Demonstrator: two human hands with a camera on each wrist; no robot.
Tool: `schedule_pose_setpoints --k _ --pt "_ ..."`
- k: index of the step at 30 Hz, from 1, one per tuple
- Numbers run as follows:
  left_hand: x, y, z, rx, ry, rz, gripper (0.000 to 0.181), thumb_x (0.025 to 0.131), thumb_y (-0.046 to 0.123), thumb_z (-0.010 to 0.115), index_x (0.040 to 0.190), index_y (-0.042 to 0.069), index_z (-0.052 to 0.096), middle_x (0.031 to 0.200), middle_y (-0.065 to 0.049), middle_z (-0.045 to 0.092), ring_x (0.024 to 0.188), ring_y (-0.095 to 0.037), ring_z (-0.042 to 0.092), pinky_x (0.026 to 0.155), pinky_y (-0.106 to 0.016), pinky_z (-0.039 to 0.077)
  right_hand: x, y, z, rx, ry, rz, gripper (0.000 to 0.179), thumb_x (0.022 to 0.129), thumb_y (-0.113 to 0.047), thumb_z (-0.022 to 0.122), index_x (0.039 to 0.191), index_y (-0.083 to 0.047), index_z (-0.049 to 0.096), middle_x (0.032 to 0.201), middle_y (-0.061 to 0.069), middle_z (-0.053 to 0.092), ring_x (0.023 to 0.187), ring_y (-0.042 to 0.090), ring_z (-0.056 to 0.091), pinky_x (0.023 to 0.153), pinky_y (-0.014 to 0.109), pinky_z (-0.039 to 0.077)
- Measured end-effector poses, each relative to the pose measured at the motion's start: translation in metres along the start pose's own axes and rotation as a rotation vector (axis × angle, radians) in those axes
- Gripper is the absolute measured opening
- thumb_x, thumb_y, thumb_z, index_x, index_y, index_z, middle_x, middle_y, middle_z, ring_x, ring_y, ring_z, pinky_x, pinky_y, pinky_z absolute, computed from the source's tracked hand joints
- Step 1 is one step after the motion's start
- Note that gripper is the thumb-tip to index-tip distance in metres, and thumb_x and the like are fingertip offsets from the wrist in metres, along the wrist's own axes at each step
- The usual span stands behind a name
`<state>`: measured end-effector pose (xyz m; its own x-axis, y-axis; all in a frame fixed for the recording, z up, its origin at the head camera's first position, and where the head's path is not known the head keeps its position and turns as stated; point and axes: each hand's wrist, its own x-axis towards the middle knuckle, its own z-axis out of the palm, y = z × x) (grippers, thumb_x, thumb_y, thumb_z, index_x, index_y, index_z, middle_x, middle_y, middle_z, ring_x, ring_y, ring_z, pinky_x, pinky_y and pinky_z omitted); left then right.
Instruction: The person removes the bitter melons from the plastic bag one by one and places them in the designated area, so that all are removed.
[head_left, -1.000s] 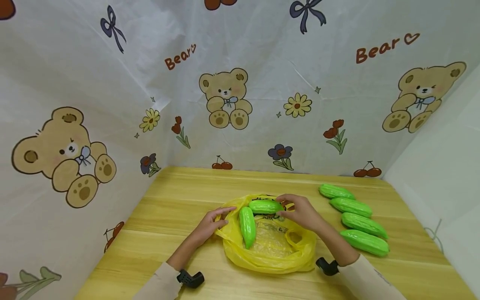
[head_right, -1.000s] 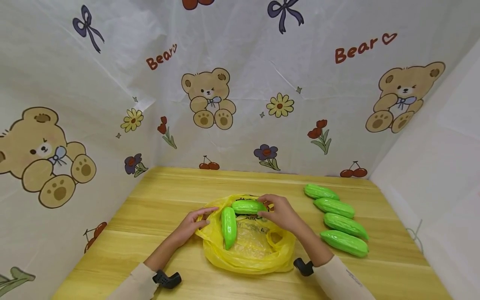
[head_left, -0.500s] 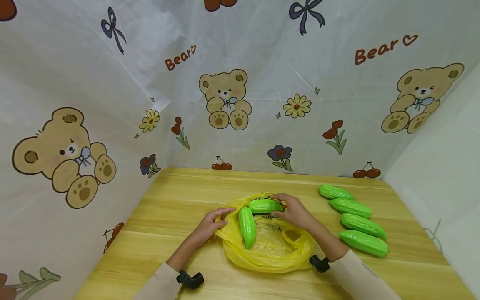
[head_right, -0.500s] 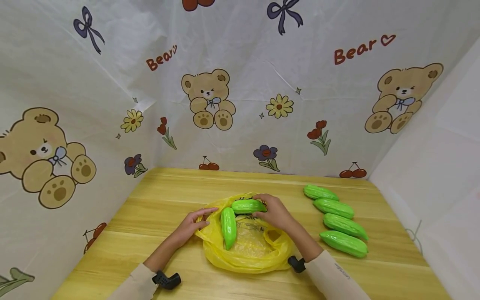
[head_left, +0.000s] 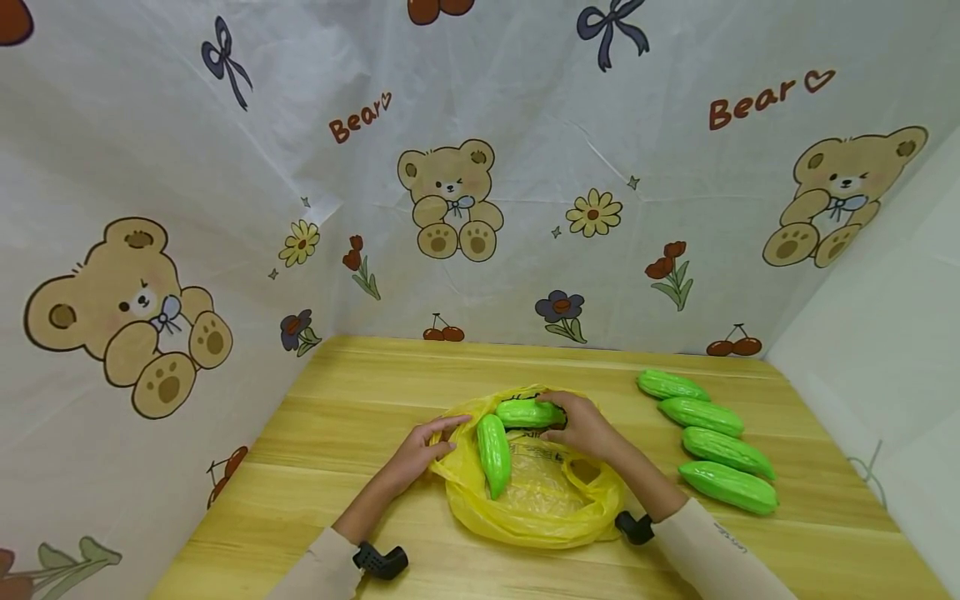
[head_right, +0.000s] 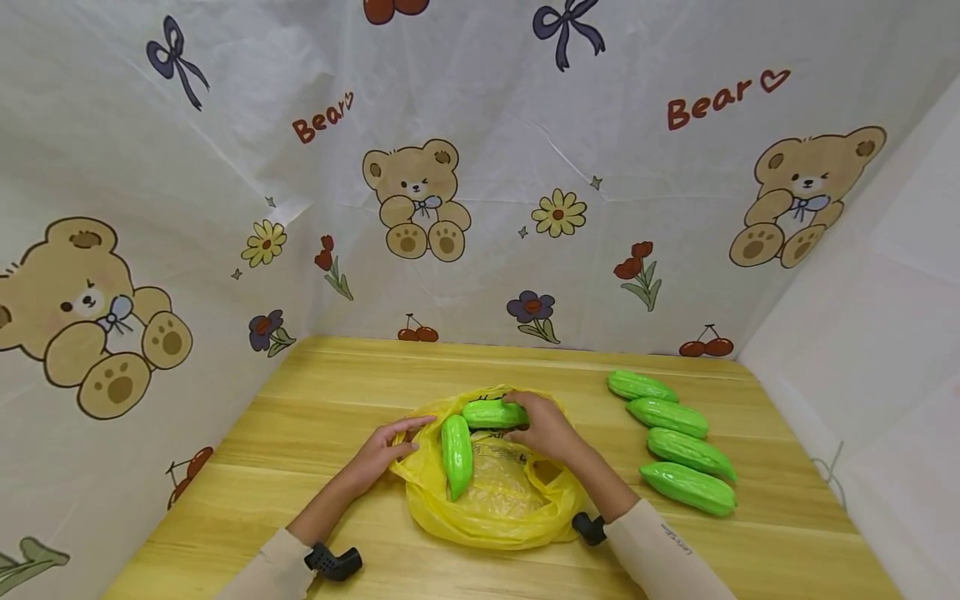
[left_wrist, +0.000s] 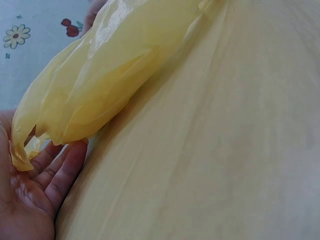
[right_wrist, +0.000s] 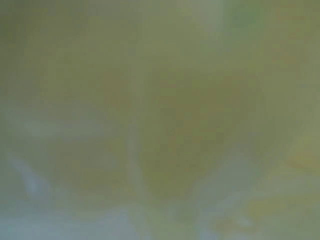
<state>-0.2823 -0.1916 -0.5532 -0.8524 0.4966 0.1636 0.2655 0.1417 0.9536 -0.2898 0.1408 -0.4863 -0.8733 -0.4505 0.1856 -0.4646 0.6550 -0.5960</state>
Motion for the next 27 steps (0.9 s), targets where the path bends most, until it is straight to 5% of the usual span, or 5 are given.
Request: schedule_pose_setpoints --k 7,13,21,27 --pt "-0.0011 0.0004 0.0006 -0.001 0.018 -0.013 0.048 0.100 0.005 0.056 0.146 0.017 0.057 0.152 -0.004 0.050 0.145 -0.026 0.037 0.115 -0.049 0.031 0.0023 -0.0012 0.0006 -0.027 0.016 -0.014 0.054 0.081 -0.005 0.084 0.131 0.000 0.065 0.112 0.009 0.064 0.098 0.026 0.061 0.084 0.045 0.052" --pt "-0.0017 -0.0008 0.0007 0.005 0.017 -0.022 0.047 0.101 0.005 0.056 0.146 0.018 0.057 0.153 -0.002 0.049 0.146 -0.024 0.036 0.114 -0.038 0.033 0.0046 0.0005 0.0030 -0.026 0.003 0.012 0.053 0.082 -0.007 0.084 0.131 -0.002 0.066 0.115 0.009 0.067 0.089 0.019 0.058 0.077 0.039 0.050" --pt "-0.0002 -0.0025 0.0024 -0.007 0.012 -0.017 0.047 0.101 0.006 0.056 0.146 0.019 0.057 0.154 -0.002 0.048 0.148 -0.026 0.032 0.117 -0.051 0.027 0.0045 0.0006 0.0031 -0.032 -0.003 0.014 0.054 0.081 -0.006 0.084 0.131 0.000 0.065 0.113 0.010 0.069 0.084 0.017 0.057 0.073 0.037 0.049" --pt "0.0003 -0.0006 0.0008 -0.018 -0.003 -0.002 0.046 0.102 0.007 0.055 0.148 0.016 0.055 0.154 -0.004 0.048 0.148 -0.025 0.033 0.115 -0.032 0.031 0.0051 0.0027 0.0037 -0.020 -0.013 0.005 0.053 0.082 -0.006 0.083 0.133 -0.002 0.066 0.115 0.010 0.069 0.090 0.020 0.061 0.078 0.040 0.052"
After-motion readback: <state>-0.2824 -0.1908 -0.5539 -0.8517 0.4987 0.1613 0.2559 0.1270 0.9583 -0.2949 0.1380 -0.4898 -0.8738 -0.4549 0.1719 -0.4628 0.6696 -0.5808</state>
